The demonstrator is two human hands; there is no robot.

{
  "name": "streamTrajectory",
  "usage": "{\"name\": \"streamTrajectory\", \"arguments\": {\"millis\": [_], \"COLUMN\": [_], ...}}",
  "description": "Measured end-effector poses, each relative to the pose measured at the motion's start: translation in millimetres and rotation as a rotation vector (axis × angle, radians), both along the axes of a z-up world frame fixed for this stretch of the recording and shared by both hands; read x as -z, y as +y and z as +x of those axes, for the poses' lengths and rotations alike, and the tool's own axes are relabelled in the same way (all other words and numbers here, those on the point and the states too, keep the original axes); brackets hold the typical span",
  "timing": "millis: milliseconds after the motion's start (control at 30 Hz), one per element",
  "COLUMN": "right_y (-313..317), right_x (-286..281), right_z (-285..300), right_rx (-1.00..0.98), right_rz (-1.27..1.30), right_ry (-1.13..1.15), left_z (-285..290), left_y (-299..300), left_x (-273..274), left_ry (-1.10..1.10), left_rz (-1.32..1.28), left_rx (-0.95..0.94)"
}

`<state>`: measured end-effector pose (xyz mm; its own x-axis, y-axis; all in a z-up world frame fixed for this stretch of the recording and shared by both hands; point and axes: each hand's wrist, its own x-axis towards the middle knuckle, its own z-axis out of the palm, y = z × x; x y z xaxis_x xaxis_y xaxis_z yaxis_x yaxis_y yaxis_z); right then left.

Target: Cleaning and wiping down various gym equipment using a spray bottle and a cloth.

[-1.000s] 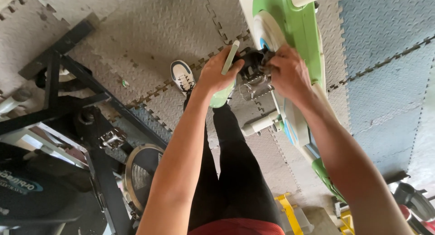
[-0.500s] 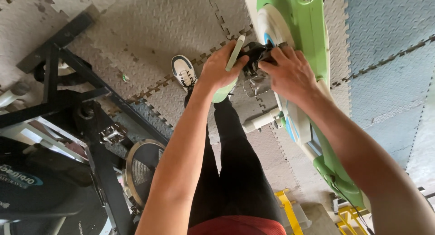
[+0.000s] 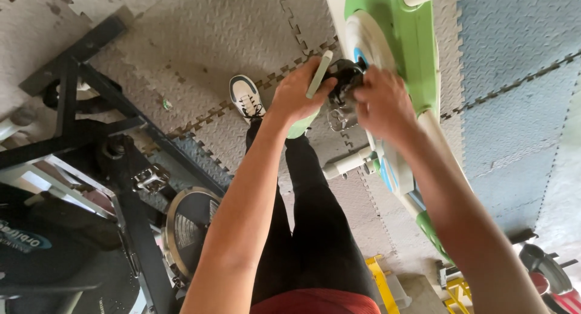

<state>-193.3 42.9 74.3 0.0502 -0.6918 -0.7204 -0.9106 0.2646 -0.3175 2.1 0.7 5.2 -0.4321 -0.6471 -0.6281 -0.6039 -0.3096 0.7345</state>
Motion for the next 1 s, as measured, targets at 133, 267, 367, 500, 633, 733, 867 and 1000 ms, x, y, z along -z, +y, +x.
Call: {"name": "streamTrajectory", "arguments": {"millis": [133,267,367,500,633,733,867,1000], "right_y": [46.7,76.0,72.3,49.5,59.9,41.2,50.8,73.5], "right_x": [5.5,38.1,30.2,8.9,0.3,-24.5,4.7,24.4], "right_z": [-9.7,-27.3,-6.8,26.7,7.2,-1.7,-26.9,-9.3], "right_rx": [-0.259,0.141,0.0,-0.202,-0.036,0.201,0.416,0.285], "right_rz": [-0.383,-0.448,-0.504,-0.418,-0.306,-0.287,-0.425,-0.375], "right_ry": [0.06,-0.034,0.088,0.315,0.118,0.048,0.047,0.021], "left_z": [-0.5,-0.4,1.0,2.7,3.1,3.4,5.1,3.9], "left_y": [0.2,1.5,4.0,-0.3,1.6,6.7,5.2,7.3], "left_x": [1.3,1.1,-1.1,-11.5,-17.6,-12.2,-22.3,-20.9], "left_ry": [0.011,0.027,0.041,0.002,0.046,0.026,0.015,0.027], "left_rz": [-0.034,-0.068,-0.033,-0.026,-0.04,-0.107,-0.078,-0.141], "left_rx": [0.018,0.017,0.0,0.053,0.078,0.101,0.085,0.048]}}
